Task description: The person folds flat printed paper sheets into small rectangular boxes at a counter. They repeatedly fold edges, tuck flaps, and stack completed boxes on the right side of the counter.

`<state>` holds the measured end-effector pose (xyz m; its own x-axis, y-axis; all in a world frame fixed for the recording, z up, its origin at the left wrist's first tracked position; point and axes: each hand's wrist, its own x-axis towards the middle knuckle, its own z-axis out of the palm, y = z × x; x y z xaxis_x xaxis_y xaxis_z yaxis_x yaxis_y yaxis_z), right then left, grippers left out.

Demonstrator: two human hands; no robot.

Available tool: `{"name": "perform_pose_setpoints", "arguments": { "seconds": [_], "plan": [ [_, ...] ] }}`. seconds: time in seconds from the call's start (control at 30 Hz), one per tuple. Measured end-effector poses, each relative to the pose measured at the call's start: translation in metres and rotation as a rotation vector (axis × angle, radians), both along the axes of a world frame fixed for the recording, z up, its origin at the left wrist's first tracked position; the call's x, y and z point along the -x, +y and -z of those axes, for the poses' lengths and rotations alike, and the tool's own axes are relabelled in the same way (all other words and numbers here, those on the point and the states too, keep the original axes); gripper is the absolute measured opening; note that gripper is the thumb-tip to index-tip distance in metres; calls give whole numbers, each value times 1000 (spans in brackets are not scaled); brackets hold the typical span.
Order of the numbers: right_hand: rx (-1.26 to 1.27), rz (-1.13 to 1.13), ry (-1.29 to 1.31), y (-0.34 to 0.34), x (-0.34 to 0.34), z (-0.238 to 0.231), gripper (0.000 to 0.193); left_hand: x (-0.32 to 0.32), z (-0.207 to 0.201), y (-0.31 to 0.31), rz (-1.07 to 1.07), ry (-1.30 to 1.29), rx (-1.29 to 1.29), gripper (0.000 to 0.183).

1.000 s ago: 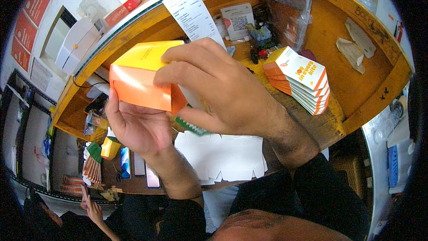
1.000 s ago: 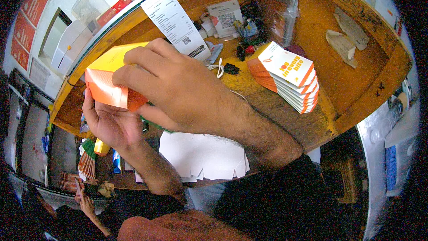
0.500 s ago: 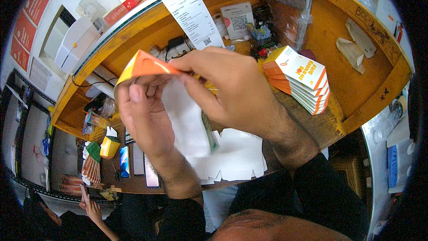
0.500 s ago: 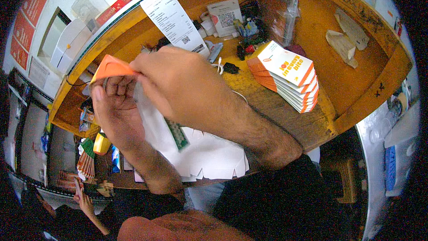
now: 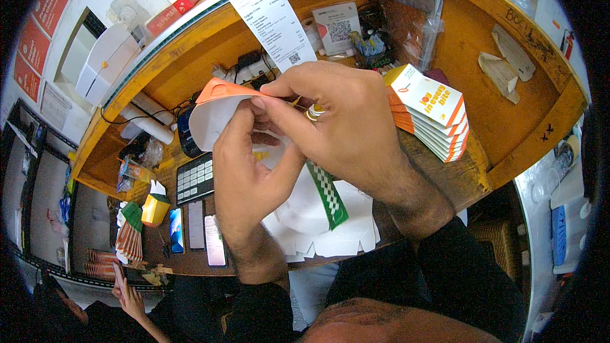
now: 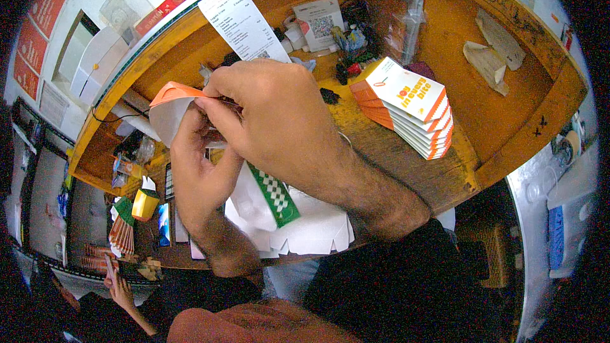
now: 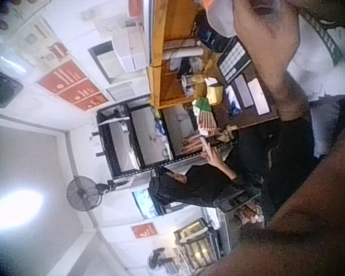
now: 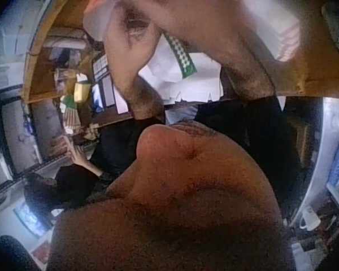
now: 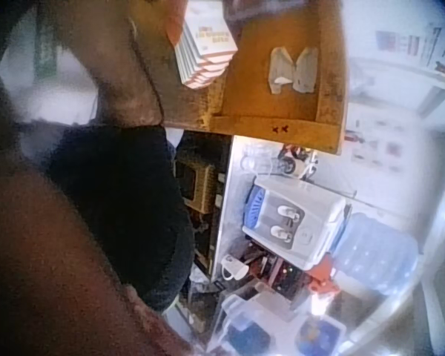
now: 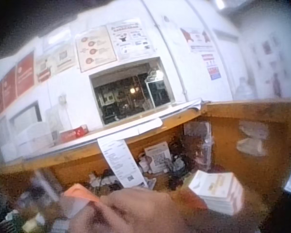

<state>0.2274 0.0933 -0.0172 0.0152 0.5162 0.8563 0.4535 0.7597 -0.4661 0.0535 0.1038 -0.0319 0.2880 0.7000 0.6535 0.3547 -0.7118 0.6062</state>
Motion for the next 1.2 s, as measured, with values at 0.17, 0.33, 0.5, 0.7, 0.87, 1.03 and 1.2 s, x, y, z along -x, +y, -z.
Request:
{"name": "perform_pose_setpoints", "arguments": {
  "seconds": [0.17,0.33,0.5,0.7,0.87,1.03,1.2],
  "plan": [
    [-31,-11,-23,-3,2,0,13,0,2,1,-95,36,-122,47],
    [-137,-19,13,10,-2,3,13,0,-2,-6,-1,-219,130,21],
    [-141,31,-46,5,-11,-3,11,14,-6,5,80,-437,271,14],
    [-89,12,-96,-1,-5,-4,13,19,-1,16,161,-583,330,19],
    [81,-208,70,1,-6,-4,14,22,2,16,228,-607,289,24],
    [202,-299,159,1,-7,-5,14,20,2,18,249,-579,249,29],
    [195,-262,116,0,-10,-7,15,18,1,15,245,-593,261,30]
  ]
}}
